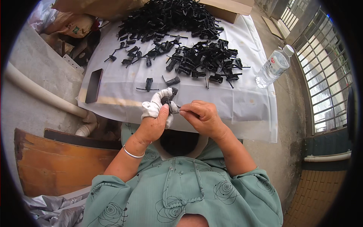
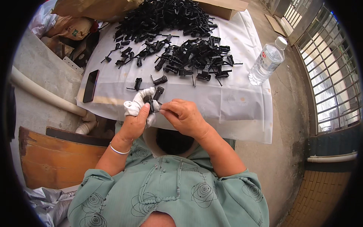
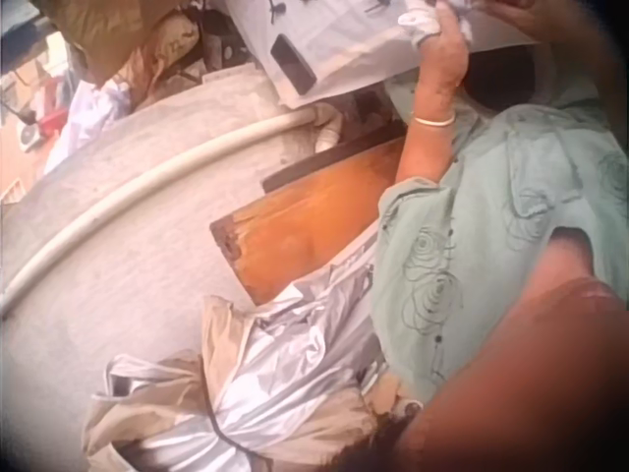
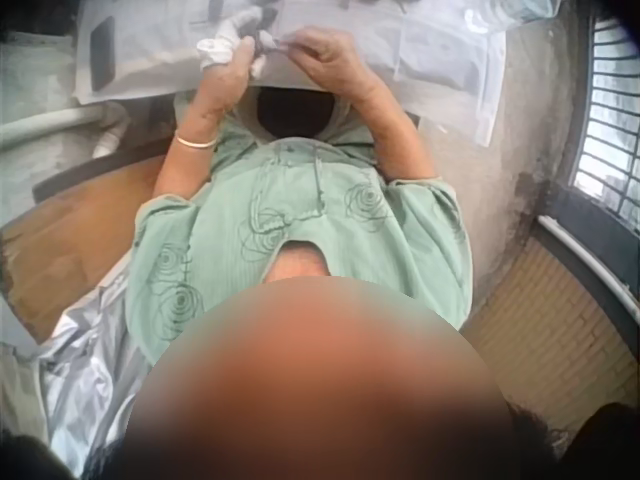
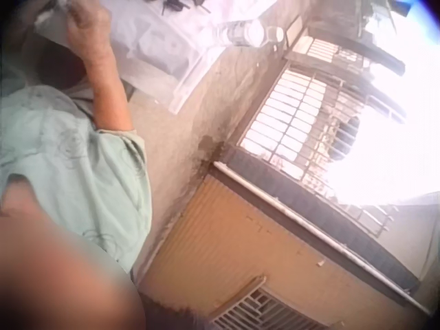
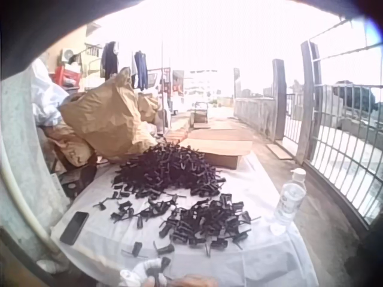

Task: Manually wiping individual black plastic clips with a white cloth and placing them into a bucket.

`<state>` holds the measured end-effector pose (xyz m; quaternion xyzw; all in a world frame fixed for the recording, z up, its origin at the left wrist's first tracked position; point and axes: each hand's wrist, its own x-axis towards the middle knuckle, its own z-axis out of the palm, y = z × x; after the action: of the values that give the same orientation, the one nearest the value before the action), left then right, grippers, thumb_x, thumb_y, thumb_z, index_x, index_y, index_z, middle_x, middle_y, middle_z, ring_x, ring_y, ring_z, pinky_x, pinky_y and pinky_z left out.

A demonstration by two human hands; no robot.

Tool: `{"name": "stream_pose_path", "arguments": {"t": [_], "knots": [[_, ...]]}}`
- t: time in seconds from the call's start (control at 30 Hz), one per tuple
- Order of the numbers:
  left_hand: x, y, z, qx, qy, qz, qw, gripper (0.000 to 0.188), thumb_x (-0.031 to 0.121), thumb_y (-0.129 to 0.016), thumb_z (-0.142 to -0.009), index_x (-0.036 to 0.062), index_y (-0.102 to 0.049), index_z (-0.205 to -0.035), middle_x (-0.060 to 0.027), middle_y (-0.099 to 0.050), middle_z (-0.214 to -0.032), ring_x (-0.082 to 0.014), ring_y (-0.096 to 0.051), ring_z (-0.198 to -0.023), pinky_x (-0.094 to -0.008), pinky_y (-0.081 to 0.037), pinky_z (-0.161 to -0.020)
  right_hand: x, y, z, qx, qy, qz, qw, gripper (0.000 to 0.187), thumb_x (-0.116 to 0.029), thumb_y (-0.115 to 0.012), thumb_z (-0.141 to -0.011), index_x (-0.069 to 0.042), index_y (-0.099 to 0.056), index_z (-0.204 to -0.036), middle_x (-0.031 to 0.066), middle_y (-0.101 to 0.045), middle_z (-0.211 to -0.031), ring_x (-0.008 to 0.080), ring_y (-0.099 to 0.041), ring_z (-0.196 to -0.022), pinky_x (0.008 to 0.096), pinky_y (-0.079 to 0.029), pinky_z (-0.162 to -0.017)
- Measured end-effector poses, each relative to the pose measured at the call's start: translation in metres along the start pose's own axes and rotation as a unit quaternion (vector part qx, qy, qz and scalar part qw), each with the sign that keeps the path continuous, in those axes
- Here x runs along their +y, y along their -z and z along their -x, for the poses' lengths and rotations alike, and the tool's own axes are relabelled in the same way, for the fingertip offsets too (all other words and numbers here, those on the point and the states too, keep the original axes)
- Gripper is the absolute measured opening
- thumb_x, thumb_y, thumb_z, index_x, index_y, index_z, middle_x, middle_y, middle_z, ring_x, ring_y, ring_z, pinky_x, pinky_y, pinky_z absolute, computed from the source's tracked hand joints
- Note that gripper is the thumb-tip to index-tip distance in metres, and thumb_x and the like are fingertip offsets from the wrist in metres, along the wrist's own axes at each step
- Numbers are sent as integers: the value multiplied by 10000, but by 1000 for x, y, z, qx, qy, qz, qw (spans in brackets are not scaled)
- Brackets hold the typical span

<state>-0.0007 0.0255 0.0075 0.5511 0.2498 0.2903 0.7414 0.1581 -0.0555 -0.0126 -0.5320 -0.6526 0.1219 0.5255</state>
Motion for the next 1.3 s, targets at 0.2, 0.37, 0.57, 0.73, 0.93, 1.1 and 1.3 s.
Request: {"name": "stream_pose_path", "arguments": {"t": [0.2, 0.37, 0.57, 0.73, 0.93, 1.1, 1.3], "knots": [[-2, 3, 11, -162, 60, -59, 983, 425, 25, -370, -822, 36, -392, -1246, -5, -499, -856, -35, -386, -585, -185, -334, -497, -7, -12, 1, 46, 11, -75, 996, 101, -10, -664, -752, -28, -603, -831, 46, -536, -632, 137, -483, -517, 244, -399, -483], [2, -1, 16, -202, 152, -101, 962, 497, 74, -423, -846, -5, -295, -1320, -20, -498, -962, -66, -446, -781, -207, -394, -668, -13, -31, 6, 192, -45, 9, 980, 153, -34, -676, -751, -28, -530, -799, 50, -521, -627, 154, -476, -479, 257, -392, -446], [-10, 1, 19, -210, 7, -213, 954, 409, 102, -439, -853, 8, -349, -1241, -33, -483, -946, -124, -470, -853, -247, -413, -745, -11, -31, 0, 123, -21, 73, 989, 131, -91, -628, -819, -24, -516, -801, 68, -521, -626, 170, -459, -472, 262, -383, -451], [-4, 5, 25, -170, 141, -69, 973, 273, 82, -423, -844, 34, -414, -1113, -34, -466, -901, -89, -445, -731, -220, -412, -638, -16, -12, 5, 77, -101, -40, 991, 189, -167, -544, -891, -9, -524, -789, 92, -509, -629, 196, -476, -541, 294, -406, -521], [-14, 3, 23, -102, 18, -124, 987, 287, 45, -406, -838, 46, -407, -1125, -23, -464, -916, -56, -422, -730, -188, -382, -642, -29, -9, 16, -126, -204, -133, 962, 211, -153, -499, -908, 9, -516, -774, 122, -489, -628, 202, -420, -557, 305, -399, -547], [-20, -1, 29, -56, -150, -387, 908, 257, 56, -436, -808, -5, -450, -1056, -101, -505, -945, -208, -523, -801, -293, -438, -731, -20, -30, 25, -96, -190, -78, 974, 199, -138, -511, -887, 13, -507, -758, 173, -499, -633, 288, -436, -550, 335, -403, -546], [-12, 15, 29, -121, -154, -506, 840, 409, 167, -557, -837, -28, -468, -1185, -191, -527, -1131, -339, -511, -1031, -360, -407, -907, -5, -18, 17, -148, -171, -14, 974, 175, -155, -540, -867, -7, -529, -774, 175, -550, -676, 334, -499, -569, 368, -423, -547]]}}
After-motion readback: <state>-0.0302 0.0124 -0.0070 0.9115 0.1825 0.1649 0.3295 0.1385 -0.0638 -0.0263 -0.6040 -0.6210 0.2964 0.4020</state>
